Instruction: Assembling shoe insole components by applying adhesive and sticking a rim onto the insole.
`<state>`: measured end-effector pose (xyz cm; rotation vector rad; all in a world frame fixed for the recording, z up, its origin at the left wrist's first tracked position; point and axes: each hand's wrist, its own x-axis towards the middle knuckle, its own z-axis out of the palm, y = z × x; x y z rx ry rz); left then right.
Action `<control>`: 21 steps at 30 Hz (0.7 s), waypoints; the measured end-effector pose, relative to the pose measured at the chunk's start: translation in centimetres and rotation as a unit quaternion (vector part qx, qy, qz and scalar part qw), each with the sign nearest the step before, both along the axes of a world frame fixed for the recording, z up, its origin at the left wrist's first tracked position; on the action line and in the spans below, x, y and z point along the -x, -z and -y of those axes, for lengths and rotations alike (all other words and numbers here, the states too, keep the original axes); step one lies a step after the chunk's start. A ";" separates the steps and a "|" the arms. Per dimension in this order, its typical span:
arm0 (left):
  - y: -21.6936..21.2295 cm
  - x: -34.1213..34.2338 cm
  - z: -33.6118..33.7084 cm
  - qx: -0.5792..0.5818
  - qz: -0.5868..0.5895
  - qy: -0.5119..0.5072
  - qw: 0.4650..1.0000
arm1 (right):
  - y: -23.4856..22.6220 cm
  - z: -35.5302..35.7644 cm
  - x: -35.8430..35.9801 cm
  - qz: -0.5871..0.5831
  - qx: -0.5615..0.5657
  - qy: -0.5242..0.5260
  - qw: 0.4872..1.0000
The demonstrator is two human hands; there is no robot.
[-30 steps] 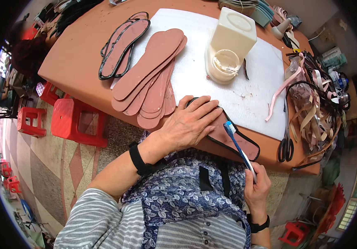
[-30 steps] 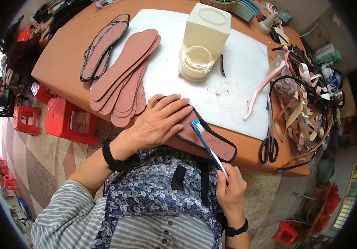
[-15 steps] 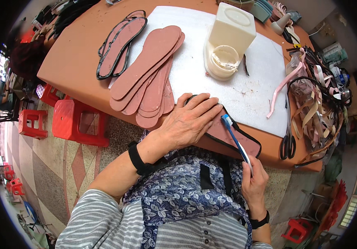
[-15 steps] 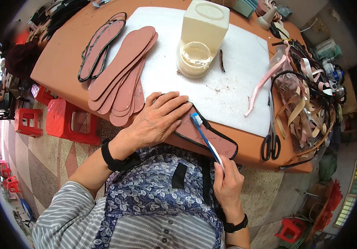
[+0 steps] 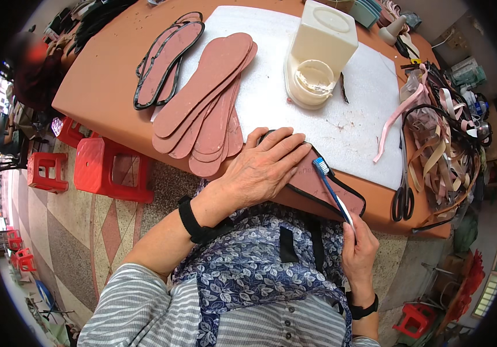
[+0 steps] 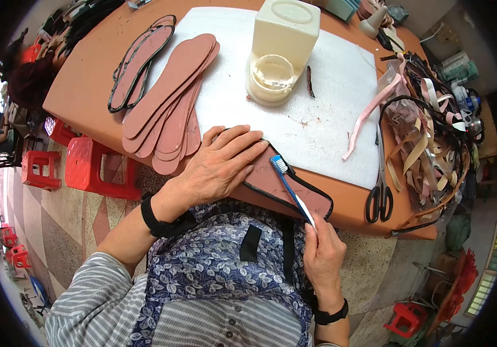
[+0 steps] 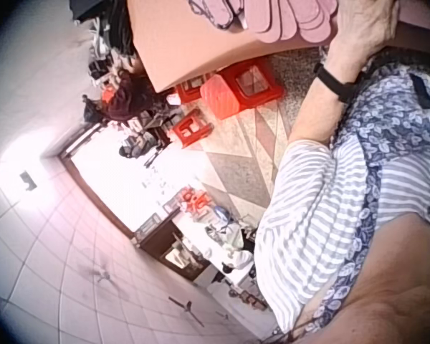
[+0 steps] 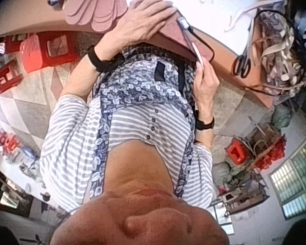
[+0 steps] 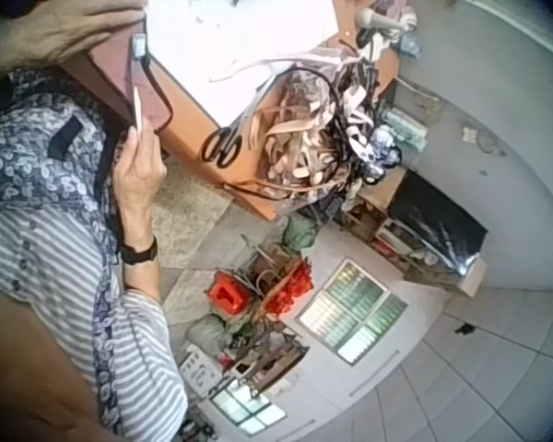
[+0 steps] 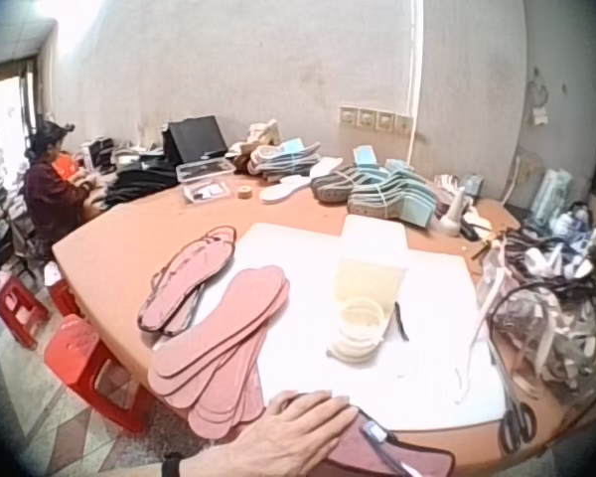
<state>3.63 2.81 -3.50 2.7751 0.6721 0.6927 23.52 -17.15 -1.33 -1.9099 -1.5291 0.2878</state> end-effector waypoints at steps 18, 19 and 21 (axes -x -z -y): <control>0.0 0.0 0.1 0.000 0.001 -0.001 1.000 | -1.0 -1.3 -0.4 -0.093 0.067 0.013 0.993; 0.0 0.0 0.0 0.003 0.004 0.002 1.000 | -1.1 -1.1 -0.5 -0.098 0.072 0.019 0.992; 0.1 0.0 0.1 0.007 0.007 0.004 1.000 | -1.0 -0.6 -0.8 -0.103 0.078 0.026 0.991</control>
